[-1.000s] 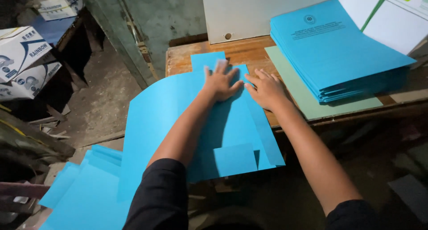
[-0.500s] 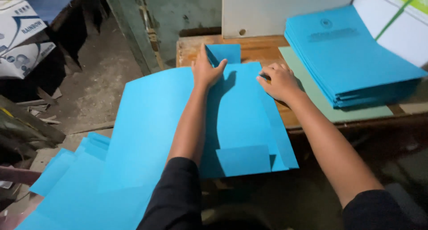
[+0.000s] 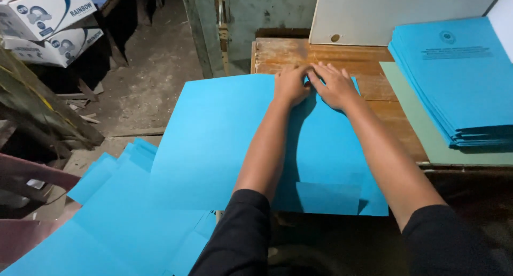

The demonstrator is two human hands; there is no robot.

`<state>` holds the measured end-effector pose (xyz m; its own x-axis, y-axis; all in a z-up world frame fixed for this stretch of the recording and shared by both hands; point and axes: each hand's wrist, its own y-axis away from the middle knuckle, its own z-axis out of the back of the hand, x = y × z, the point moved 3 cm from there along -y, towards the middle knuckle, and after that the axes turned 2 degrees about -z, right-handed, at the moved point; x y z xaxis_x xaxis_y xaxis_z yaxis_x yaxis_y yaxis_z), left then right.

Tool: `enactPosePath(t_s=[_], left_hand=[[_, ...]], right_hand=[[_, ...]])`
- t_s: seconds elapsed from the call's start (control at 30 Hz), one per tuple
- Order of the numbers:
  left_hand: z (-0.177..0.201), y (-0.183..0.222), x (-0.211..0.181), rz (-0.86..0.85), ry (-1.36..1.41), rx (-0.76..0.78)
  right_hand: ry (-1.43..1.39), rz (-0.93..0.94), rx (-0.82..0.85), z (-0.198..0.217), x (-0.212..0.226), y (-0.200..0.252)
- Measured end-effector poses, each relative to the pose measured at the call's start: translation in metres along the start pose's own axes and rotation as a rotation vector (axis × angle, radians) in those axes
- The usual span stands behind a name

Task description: Folding pre-cut blue cardstock sheets into folders and stacking them on a wooden table.

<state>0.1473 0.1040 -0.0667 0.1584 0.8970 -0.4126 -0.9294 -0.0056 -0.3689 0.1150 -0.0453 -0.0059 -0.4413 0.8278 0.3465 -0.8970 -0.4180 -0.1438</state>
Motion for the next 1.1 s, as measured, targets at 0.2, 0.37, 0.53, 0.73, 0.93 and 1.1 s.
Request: enactPosePath(t_s=[0.2,0.37,0.53,0.73,0.93,1.1], left_hand=[[-0.041,-0.019,0.012,-0.075,-0.095,0.096],[0.001,0.016,-0.025,0.123,-0.365,0.063],[0.023,0.037,-0.028,0.362,-0.528,0.150],[-0.009,0.020,-0.013,-0.146,-0.093,-0.163],[0.043,0.050,-0.051,0.196,-0.439,0.096],[0.036,0.048,-0.041,0.006,-0.388,-0.034]], right_hand=[[0.100,0.007,-0.026,-0.006,-0.011,-0.001],[0.093,-0.025,-0.082,0.002,0.005,0.009],[0.121,-0.009,-0.163,-0.003,-0.006,0.003],[0.032,0.180,-0.145,-0.010,-0.014,-0.002],[0.088,-0.044,-0.283,-0.013,-0.029,-0.003],[0.067,-0.024,-0.237,0.003,-0.010,0.014]])
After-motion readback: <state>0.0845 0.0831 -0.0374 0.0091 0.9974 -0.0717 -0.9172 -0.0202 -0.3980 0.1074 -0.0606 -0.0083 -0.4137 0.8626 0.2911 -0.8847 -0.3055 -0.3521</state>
